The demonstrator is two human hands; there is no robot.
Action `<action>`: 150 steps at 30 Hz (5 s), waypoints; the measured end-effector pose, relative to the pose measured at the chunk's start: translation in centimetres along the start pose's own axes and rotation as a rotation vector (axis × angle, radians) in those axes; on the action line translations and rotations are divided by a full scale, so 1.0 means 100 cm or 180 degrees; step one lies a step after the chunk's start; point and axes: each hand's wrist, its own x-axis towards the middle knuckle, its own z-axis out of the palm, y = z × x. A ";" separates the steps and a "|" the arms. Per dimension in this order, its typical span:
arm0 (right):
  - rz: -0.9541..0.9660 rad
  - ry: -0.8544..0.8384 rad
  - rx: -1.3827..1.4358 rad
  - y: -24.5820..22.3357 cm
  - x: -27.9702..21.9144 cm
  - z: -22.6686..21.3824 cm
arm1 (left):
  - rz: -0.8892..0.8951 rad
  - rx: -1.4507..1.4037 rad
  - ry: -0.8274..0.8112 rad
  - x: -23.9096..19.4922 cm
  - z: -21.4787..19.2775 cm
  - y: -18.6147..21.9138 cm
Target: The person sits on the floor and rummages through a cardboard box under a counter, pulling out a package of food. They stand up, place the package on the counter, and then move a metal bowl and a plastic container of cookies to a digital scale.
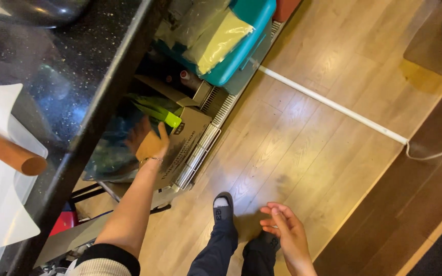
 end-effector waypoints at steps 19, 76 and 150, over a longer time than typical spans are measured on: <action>0.0122 -0.0201 -0.0070 0.001 -0.005 0.003 | -0.0156 -0.0811 -0.1610 -0.026 -0.037 0.026; -0.1586 -0.2974 -0.1357 -0.033 0.147 0.351 | 0.1288 -0.1093 0.1634 -0.033 0.029 -0.094; -0.3154 -0.1013 0.0809 -0.048 0.201 0.495 | -0.1952 -0.1781 0.1384 0.004 0.074 -0.206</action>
